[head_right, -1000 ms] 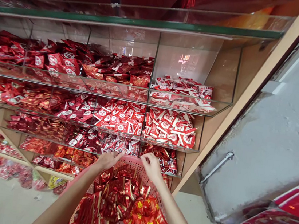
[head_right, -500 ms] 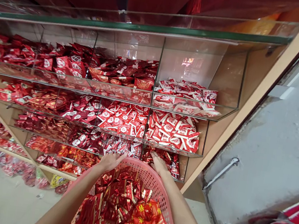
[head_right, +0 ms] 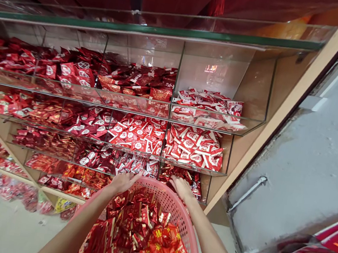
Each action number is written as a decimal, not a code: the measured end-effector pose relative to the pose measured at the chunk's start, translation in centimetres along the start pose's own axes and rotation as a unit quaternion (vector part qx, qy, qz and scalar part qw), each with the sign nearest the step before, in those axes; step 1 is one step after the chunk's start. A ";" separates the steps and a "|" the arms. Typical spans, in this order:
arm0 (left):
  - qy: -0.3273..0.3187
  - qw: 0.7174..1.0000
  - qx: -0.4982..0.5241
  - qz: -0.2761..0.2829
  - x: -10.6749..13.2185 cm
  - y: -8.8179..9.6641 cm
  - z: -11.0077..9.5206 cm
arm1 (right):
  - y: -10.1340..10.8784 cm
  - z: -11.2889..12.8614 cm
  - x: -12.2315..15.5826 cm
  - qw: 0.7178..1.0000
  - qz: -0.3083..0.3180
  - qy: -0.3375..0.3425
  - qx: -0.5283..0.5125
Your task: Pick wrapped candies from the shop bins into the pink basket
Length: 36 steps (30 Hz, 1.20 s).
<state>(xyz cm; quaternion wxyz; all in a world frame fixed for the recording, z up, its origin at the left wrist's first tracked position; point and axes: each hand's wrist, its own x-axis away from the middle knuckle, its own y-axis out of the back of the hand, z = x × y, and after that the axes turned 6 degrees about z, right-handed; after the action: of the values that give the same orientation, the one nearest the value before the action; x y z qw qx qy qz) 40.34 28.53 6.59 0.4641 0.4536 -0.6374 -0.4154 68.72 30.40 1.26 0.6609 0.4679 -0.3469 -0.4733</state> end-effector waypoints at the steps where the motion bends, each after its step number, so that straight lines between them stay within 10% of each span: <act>1: 0.000 1.000 0.000 0.002 0.0 0.0 0.0 | 0.2 0.0 0.3 1.000 -0.010 0.000 -0.015; 16: 0.001 1.000 0.009 0.006 0.4 0.6 -0.3 | 3.7 3.3 3.5 0.877 -0.080 -0.033 -0.472; 27: -0.012 0.998 0.037 0.050 0.4 1.1 -0.2 | 2.0 12.2 1.4 0.889 0.064 0.028 -0.453; 36: -0.004 0.999 0.012 0.049 -0.1 0.6 0.1 | -0.8 14.7 -0.5 0.940 0.066 0.019 -0.336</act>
<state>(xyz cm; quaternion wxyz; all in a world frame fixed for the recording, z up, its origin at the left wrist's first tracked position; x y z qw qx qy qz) 40.13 28.76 7.17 0.4754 0.4260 -0.6657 -0.3865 55.07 26.55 5.24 0.8158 0.2036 -0.1859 -0.5084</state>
